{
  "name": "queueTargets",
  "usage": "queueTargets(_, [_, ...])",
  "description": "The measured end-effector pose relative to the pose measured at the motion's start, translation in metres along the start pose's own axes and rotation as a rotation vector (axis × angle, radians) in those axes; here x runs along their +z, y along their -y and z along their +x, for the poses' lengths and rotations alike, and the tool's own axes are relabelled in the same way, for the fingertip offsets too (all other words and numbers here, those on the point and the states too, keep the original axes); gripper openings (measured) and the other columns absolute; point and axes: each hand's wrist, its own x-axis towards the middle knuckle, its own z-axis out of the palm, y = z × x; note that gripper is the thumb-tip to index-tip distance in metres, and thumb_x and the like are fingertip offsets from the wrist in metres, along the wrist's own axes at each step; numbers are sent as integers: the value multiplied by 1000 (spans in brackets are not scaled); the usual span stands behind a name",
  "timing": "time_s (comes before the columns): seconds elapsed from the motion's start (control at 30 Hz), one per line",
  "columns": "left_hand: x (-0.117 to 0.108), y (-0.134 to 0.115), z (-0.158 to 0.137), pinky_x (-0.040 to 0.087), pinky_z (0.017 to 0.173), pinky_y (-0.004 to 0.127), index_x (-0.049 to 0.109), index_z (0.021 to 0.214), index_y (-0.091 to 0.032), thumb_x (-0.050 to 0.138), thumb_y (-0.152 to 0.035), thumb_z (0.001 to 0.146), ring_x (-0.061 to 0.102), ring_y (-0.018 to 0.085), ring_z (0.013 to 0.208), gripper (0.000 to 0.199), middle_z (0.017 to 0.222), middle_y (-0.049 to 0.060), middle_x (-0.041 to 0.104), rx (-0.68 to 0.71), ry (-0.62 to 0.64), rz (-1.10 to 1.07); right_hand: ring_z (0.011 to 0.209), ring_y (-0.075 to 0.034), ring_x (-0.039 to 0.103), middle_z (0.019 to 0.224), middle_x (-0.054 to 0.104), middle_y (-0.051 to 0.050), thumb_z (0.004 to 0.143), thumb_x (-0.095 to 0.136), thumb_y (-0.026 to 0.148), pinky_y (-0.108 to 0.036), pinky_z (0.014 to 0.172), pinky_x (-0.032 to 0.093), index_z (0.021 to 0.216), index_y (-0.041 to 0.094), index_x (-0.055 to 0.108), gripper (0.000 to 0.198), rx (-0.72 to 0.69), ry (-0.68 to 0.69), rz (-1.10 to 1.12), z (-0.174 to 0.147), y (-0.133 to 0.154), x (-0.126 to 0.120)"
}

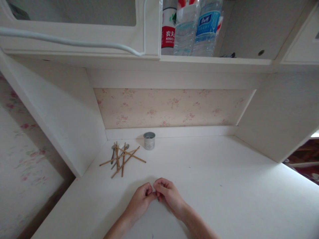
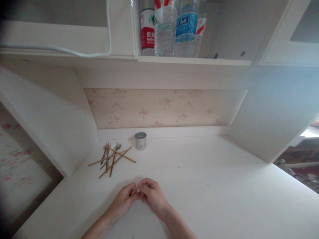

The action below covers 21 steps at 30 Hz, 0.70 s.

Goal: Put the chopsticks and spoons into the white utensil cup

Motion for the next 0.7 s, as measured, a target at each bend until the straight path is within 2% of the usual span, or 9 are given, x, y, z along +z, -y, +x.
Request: queueTargets(0.7, [-1,3,0,25,56,25,33,63,-22,55,-31,73,32,11,59,26,58,-8,32,9,12,10,47,-8,43,53,52,5,71,70,40,-23,50,30,75,15,62,26,6,1,-34,0,0,0])
